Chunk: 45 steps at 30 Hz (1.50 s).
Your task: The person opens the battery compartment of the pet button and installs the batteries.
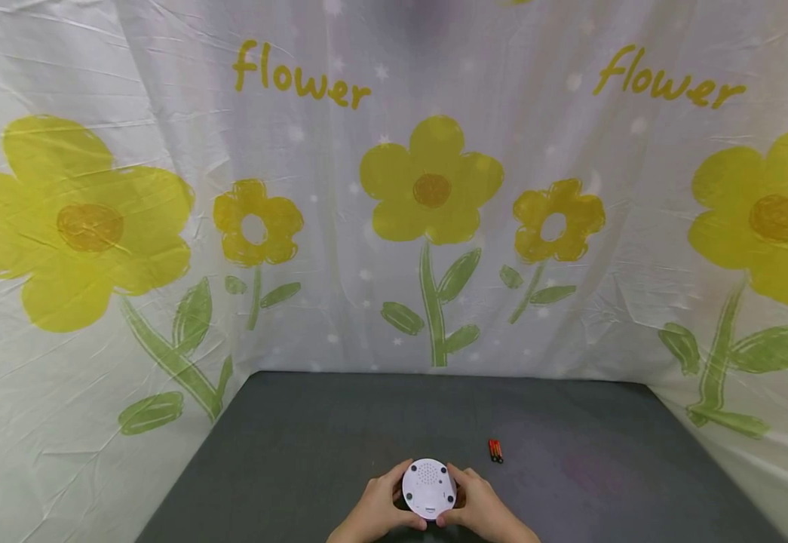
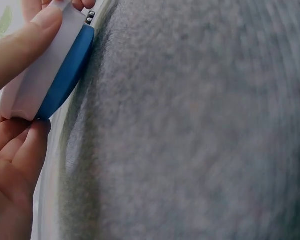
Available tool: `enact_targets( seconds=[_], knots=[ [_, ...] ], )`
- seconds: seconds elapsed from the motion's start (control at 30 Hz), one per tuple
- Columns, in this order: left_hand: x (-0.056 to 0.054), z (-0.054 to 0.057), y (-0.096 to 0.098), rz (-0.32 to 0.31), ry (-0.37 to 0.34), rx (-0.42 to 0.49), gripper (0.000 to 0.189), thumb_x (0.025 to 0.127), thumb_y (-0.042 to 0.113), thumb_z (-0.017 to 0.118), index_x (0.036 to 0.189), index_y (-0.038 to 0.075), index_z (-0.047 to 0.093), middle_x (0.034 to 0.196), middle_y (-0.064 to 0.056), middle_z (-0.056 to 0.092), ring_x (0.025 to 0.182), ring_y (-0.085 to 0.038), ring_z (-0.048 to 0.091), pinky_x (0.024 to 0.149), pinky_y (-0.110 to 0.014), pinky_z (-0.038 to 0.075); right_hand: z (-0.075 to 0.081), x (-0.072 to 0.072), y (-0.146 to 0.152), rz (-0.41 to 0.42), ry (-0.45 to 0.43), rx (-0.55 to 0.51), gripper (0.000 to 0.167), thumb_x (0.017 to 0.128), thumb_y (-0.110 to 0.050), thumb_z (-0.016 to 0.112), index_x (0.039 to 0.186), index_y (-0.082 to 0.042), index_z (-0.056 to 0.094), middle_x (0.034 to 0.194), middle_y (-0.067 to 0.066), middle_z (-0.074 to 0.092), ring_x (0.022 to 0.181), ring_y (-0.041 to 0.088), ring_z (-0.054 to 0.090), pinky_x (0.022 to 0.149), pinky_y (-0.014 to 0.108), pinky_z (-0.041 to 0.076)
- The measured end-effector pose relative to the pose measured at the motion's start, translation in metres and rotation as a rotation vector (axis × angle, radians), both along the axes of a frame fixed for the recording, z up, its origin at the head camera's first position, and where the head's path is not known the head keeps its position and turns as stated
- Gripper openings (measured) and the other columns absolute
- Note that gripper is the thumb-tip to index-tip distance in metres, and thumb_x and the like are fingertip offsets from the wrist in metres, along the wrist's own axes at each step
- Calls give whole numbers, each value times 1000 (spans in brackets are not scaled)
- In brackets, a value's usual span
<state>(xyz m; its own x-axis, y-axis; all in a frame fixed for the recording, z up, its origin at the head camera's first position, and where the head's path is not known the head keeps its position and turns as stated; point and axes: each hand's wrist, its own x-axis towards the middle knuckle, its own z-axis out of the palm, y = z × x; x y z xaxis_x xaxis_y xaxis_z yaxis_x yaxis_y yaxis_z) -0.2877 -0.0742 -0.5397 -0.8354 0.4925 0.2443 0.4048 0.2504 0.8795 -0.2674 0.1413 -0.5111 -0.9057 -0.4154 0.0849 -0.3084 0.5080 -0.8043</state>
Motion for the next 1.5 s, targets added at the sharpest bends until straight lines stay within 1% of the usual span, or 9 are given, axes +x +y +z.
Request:
enact_targets(
  seconds=[0.23, 0.43, 0.53, 0.63, 0.7, 0.87, 1.0, 1.3, 1.5],
  knots=[
    [-2, -4, 0, -4, -6, -1, 97, 62, 19, 86, 137, -10, 32, 131, -26, 45, 116, -25, 50, 86, -25, 47, 0, 1, 0, 5, 12, 1, 89, 68, -22, 82, 131, 19, 35, 87, 5, 47, 68, 11, 48, 57, 21, 44],
    [0, -8, -1, 7, -31, -22, 92, 66, 23, 85, 137, -7, 35, 129, -23, 48, 114, -25, 51, 85, -27, 48, 0, 3, -1, 15, 45, 26, 88, 70, -27, 81, 130, 19, 36, 93, 8, 49, 71, 11, 49, 60, 24, 46],
    [0, -10, -1, 8, -37, -30, 92, 67, 24, 84, 137, -8, 34, 130, -24, 47, 116, -26, 50, 85, -27, 48, -1, 4, -1, 11, 144, 91, 81, 74, -35, 76, 130, 13, 43, 106, 11, 49, 85, 18, 52, 69, 30, 48],
    [-1, -11, -1, 6, -20, -34, 92, 67, 25, 84, 136, -10, 34, 129, -24, 48, 114, -24, 51, 84, -26, 48, -1, 5, -2, 13, 334, 171, 65, 80, -39, 69, 125, 5, 53, 116, 10, 51, 99, 24, 49, 79, 38, 48],
    [-2, -11, -2, 6, -16, -36, 92, 67, 26, 84, 136, -9, 35, 128, -24, 49, 112, -21, 53, 83, -25, 48, 0, 5, -3, 32, 472, 213, 50, 83, -33, 68, 119, 0, 59, 115, 8, 54, 104, 24, 50, 82, 39, 48],
    [-4, -11, -2, -7, -46, -19, 92, 68, 28, 83, 137, -10, 34, 128, -23, 49, 110, -18, 54, 81, -23, 49, 1, 5, -5, 122, 753, 269, 19, 81, -12, 71, 99, -6, 69, 103, 3, 62, 95, 15, 54, 77, 26, 50],
    [-5, -11, -1, -30, -62, 0, 92, 69, 27, 83, 137, -11, 33, 128, -23, 49, 109, -15, 54, 80, -22, 49, 1, 3, -6, 174, 901, 324, 13, 76, -8, 74, 89, -10, 70, 93, -3, 63, 87, 9, 55, 73, 17, 47],
    [-7, -5, 2, -18, -1, -38, 93, 68, 31, 83, 135, -13, 35, 123, -21, 54, 104, -9, 57, 78, -19, 48, 7, -2, -8, 211, 986, 412, 9, 74, -13, 75, 77, -17, 67, 82, -9, 63, 75, 4, 51, 65, 13, 44],
    [-7, -3, 2, -5, -16, -60, 93, 67, 30, 83, 135, -12, 36, 122, -20, 55, 101, -8, 57, 77, -19, 49, 9, -3, -9, 228, 1005, 412, 13, 72, -12, 76, 72, -18, 64, 78, -10, 61, 72, 4, 50, 63, 14, 43]
  ],
)
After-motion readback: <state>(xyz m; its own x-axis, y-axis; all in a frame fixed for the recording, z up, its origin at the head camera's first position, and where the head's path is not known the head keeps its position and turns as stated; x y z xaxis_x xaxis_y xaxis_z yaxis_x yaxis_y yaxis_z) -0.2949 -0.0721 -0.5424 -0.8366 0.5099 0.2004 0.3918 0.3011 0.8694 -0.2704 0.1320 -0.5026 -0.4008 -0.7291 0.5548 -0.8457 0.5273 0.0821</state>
